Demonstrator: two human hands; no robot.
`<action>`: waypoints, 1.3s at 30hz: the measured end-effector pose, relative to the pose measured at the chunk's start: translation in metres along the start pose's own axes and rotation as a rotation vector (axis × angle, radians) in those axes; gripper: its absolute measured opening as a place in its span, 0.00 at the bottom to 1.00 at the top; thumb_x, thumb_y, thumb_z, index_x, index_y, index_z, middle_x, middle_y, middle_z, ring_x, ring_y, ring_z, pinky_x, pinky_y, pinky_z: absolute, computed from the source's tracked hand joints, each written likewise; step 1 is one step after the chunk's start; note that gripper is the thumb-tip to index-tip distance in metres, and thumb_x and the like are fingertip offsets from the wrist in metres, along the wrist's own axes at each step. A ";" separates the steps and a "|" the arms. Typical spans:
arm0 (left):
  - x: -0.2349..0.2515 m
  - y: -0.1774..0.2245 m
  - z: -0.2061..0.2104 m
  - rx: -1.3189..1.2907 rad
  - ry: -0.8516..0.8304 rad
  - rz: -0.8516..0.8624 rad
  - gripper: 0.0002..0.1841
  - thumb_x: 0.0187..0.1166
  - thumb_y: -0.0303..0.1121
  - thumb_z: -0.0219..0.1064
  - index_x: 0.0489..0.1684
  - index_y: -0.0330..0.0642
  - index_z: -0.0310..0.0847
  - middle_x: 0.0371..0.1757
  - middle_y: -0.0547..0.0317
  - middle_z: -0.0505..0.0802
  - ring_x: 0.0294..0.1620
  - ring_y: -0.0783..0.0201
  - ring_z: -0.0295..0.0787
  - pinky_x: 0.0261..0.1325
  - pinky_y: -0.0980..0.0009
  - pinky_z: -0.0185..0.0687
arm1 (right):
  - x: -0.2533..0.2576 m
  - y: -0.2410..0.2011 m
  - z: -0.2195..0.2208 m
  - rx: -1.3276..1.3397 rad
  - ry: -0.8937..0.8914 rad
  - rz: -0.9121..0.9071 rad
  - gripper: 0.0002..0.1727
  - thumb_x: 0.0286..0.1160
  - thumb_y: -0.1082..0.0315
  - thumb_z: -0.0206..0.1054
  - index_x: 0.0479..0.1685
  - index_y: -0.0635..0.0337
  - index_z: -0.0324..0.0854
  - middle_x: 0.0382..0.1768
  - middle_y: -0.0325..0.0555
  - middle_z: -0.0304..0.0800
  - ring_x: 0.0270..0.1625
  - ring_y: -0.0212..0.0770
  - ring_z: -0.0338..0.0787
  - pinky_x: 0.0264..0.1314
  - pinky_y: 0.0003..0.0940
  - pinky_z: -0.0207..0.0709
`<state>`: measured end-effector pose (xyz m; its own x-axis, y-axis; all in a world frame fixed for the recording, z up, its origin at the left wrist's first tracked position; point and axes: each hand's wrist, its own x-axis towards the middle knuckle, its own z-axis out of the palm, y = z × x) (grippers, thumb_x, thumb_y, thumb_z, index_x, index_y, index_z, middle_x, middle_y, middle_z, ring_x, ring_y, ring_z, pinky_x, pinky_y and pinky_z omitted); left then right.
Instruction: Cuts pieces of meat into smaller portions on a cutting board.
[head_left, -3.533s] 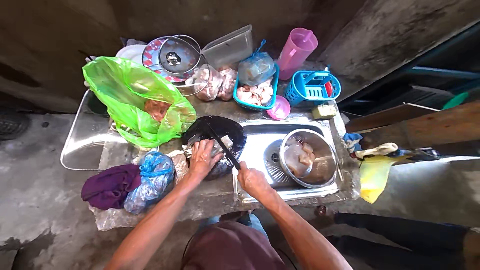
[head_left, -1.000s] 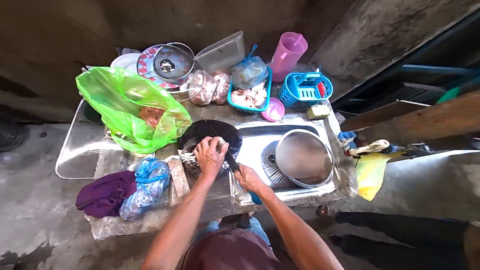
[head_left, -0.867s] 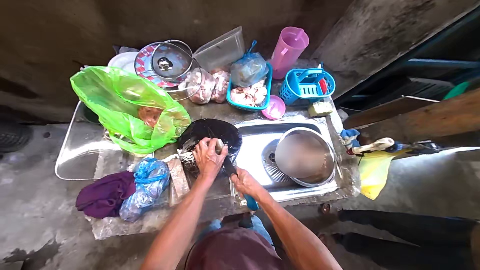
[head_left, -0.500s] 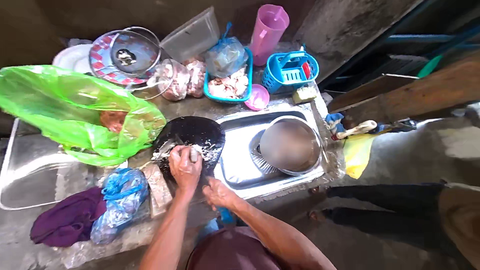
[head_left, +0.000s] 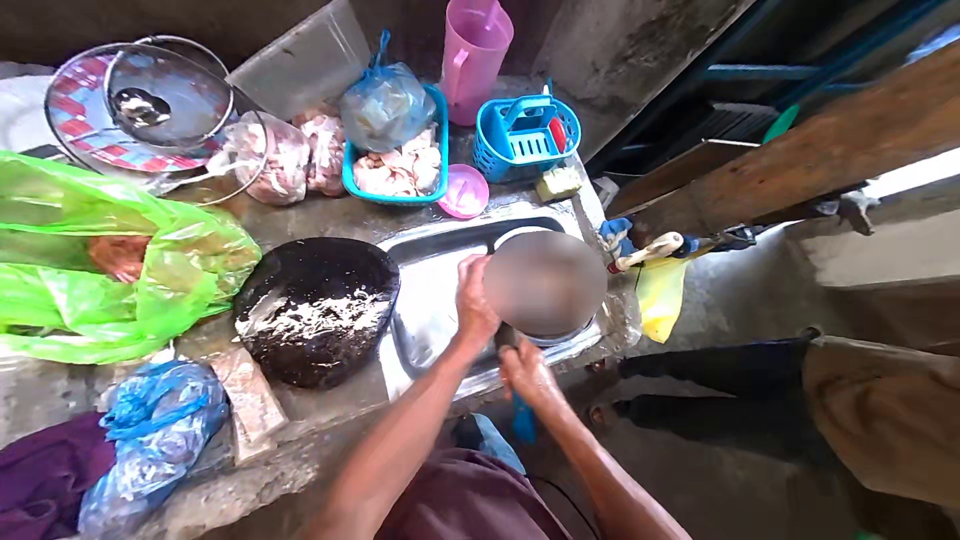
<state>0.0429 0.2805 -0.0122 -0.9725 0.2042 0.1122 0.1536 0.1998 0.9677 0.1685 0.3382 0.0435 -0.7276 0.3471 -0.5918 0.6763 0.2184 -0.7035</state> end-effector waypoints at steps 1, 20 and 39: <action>0.003 0.008 0.011 0.020 -0.151 -0.099 0.28 0.77 0.36 0.71 0.78 0.42 0.74 0.75 0.43 0.82 0.68 0.48 0.85 0.66 0.47 0.85 | 0.004 0.008 -0.017 -0.092 0.060 0.038 0.22 0.89 0.63 0.50 0.76 0.64 0.70 0.28 0.48 0.84 0.22 0.42 0.87 0.27 0.42 0.86; -0.120 -0.039 -0.283 1.043 0.179 -0.791 0.42 0.74 0.53 0.74 0.84 0.36 0.67 0.78 0.30 0.78 0.79 0.33 0.75 0.74 0.40 0.75 | 0.037 -0.001 0.024 -0.267 -0.172 -0.283 0.23 0.87 0.63 0.51 0.75 0.65 0.72 0.30 0.48 0.87 0.26 0.42 0.90 0.33 0.44 0.89; -0.028 -0.035 -0.253 1.089 -0.272 -0.337 0.33 0.85 0.34 0.57 0.93 0.42 0.55 0.79 0.32 0.77 0.74 0.32 0.79 0.69 0.40 0.79 | 0.034 -0.065 0.077 -0.658 -0.289 -0.407 0.24 0.92 0.54 0.46 0.76 0.57 0.73 0.43 0.58 0.93 0.50 0.58 0.94 0.57 0.60 0.83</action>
<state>0.0209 0.0253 0.0074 -0.9433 0.1560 -0.2929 0.0923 0.9711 0.2201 0.0914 0.2652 0.0385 -0.8702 -0.1035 -0.4818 0.2173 0.7970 -0.5636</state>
